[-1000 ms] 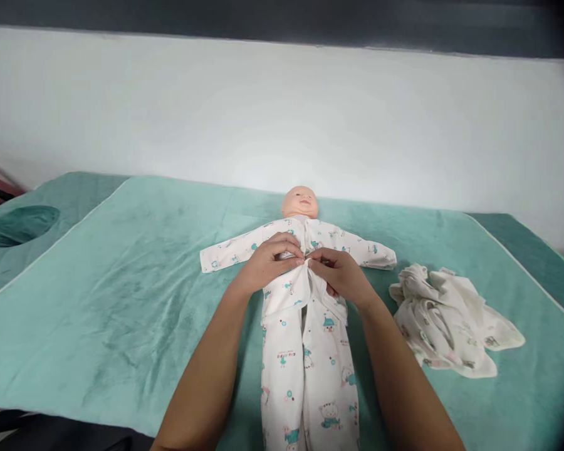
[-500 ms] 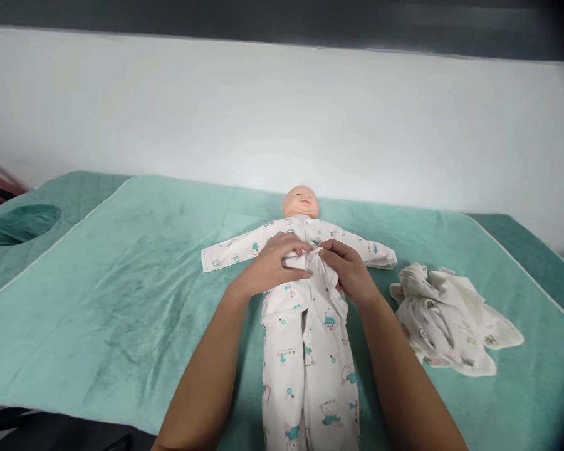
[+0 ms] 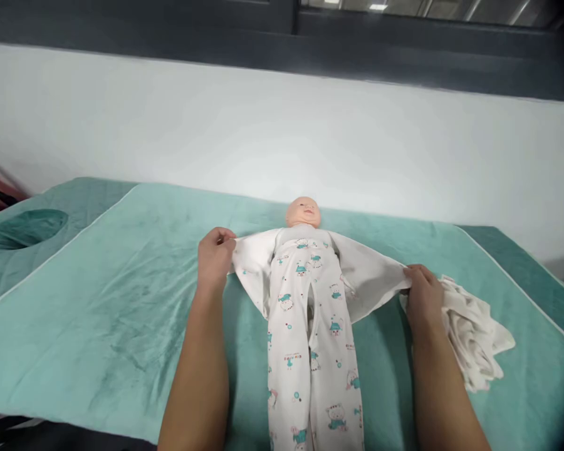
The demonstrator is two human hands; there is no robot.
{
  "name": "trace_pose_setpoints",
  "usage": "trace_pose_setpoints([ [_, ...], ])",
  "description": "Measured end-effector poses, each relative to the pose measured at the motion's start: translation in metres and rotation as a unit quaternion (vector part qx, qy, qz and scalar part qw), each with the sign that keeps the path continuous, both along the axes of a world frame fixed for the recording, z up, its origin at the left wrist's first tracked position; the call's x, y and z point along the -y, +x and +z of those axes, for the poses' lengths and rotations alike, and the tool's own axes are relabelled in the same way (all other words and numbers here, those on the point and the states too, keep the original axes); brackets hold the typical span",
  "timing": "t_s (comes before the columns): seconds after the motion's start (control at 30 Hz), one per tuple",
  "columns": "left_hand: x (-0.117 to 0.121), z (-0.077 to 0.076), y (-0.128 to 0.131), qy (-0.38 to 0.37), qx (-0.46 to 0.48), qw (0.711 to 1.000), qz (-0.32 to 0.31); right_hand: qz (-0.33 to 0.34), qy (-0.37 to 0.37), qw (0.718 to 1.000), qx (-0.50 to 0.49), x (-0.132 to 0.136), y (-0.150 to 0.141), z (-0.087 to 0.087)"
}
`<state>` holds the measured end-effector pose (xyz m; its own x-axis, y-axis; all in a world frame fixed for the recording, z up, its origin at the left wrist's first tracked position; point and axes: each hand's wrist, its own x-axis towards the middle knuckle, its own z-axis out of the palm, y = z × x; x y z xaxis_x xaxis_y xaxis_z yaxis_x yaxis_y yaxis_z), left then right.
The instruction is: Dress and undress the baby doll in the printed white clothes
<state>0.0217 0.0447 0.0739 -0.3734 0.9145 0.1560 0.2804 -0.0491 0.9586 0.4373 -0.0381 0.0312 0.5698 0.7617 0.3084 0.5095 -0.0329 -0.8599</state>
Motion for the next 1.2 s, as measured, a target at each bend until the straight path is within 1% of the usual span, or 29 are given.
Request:
trace_pose_setpoints([
  [0.03, -0.002, -0.003, -0.006, -0.015, -0.061, 0.997, 0.046, -0.025, -0.022, 0.999, 0.002, 0.002, 0.004, -0.004],
  [0.07, -0.004, -0.005, -0.010, -0.022, -0.130, 0.988, 0.079, -0.051, -0.042, 0.998, 0.019, 0.003, 0.007, -0.008],
  [0.1, -0.005, -0.008, -0.012, -0.017, -0.199, 0.975, 0.102, -0.075, -0.051, 0.994, 0.057, 0.003, 0.007, -0.011],
  [0.13, -0.006, -0.010, -0.011, 0.001, -0.257, 0.959, 0.116, -0.090, -0.044, 0.989, 0.105, 0.003, 0.006, -0.014],
  [0.17, -0.006, -0.012, -0.007, 0.032, -0.300, 0.946, 0.120, -0.095, -0.020, 0.983, 0.157, 0.002, 0.001, -0.015],
  [0.2, -0.007, -0.014, -0.001, 0.070, -0.323, 0.937, 0.112, -0.086, 0.018, 0.974, 0.207, 0.002, -0.006, -0.015],
  [0.23, -0.007, -0.015, 0.007, 0.106, -0.331, 0.933, 0.089, -0.067, 0.061, 0.965, 0.247, 0.002, -0.016, -0.013],
  [0.27, -0.007, -0.017, 0.016, 0.134, -0.330, 0.933, 0.052, -0.036, 0.099, 0.956, 0.273, 0.002, -0.028, -0.009],
  [0.3, -0.008, -0.018, 0.025, 0.152, -0.328, 0.932, 0.007, 0.004, 0.127, 0.951, 0.283, 0.001, -0.042, -0.002],
  [0.37, -0.009, -0.023, 0.044, 0.146, -0.347, 0.924, -0.074, 0.107, 0.151, 0.947, 0.264, -0.003, -0.076, 0.015],
  [0.43, -0.011, -0.028, 0.057, 0.105, -0.392, 0.907, -0.111, 0.218, 0.130, 0.942, 0.219, -0.015, -0.112, 0.035],
  [0.47, -0.012, -0.030, 0.062, 0.082, -0.417, 0.898, -0.114, 0.275, 0.113, 0.932, 0.208, -0.025, -0.130, 0.044],
  [0.5, -0.013, -0.032, 0.064, 0.059, -0.438, 0.890, -0.112, 0.326, 0.086, 0.917, 0.214, -0.037, -0.148, 0.052],
  [0.53, -0.014, -0.033, 0.064, 0.040, -0.456, 0.883, -0.106, 0.371, 0.048, 0.896, 0.241, -0.051, -0.164, 0.059],
  [0.57, -0.015, -0.033, 0.062, 0.023, -0.470, 0.877, -0.101, 0.403, 0.019, 0.872, 0.276, -0.065, -0.179, 0.064],
  [0.63, -0.018, -0.033, 0.053, -0.010, -0.493, 0.865, -0.099, 0.438, -0.041, 0.824, 0.356, -0.093, -0.204, 0.070],
  [0.73, -0.023, -0.030, 0.029, -0.078, -0.512, 0.849, -0.105, 0.443, -0.134, 0.767, 0.446, -0.123, -0.223, 0.073],
  [0.8, -0.026, -0.030, 0.014, -0.110, -0.508, 0.848, -0.105, 0.453, -0.164, 0.744, 0.463, -0.133, -0.223, 0.074],
  [0.87, -0.028, -0.030, 0.003, -0.113, -0.494, 0.856, -0.104, 0.470, -0.168, 0.734, 0.461, -0.138, -0.219, 0.075],
  [0.93, -0.028, -0.032, -0.001, -0.111, -0.474, 0.867, -0.106, 0.495, -0.163, 0.721, 0.457, -0.142, -0.217, 0.077],
  [1.0, -0.028, -0.033, -0.001, -0.114, -0.456, 0.875, -0.113, 0.528, -0.166, 0.700, 0.451, -0.145, -0.223, 0.077],
  [1.03, -0.029, -0.034, 0.000, -0.115, -0.451, 0.877, -0.116, 0.539, -0.176, 0.694, 0.443, -0.147, -0.230, 0.077],
  [1.07, -0.029, -0.034, 0.000, -0.114, -0.450, 0.878, -0.117, 0.539, -0.193, 0.698, 0.431, -0.148, -0.238, 0.076],
  [1.2, -0.031, -0.037, 0.000, -0.095, -0.472, 0.868, -0.123, 0.479, -0.251, 0.753, 0.375, -0.150, -0.270, 0.070],
])
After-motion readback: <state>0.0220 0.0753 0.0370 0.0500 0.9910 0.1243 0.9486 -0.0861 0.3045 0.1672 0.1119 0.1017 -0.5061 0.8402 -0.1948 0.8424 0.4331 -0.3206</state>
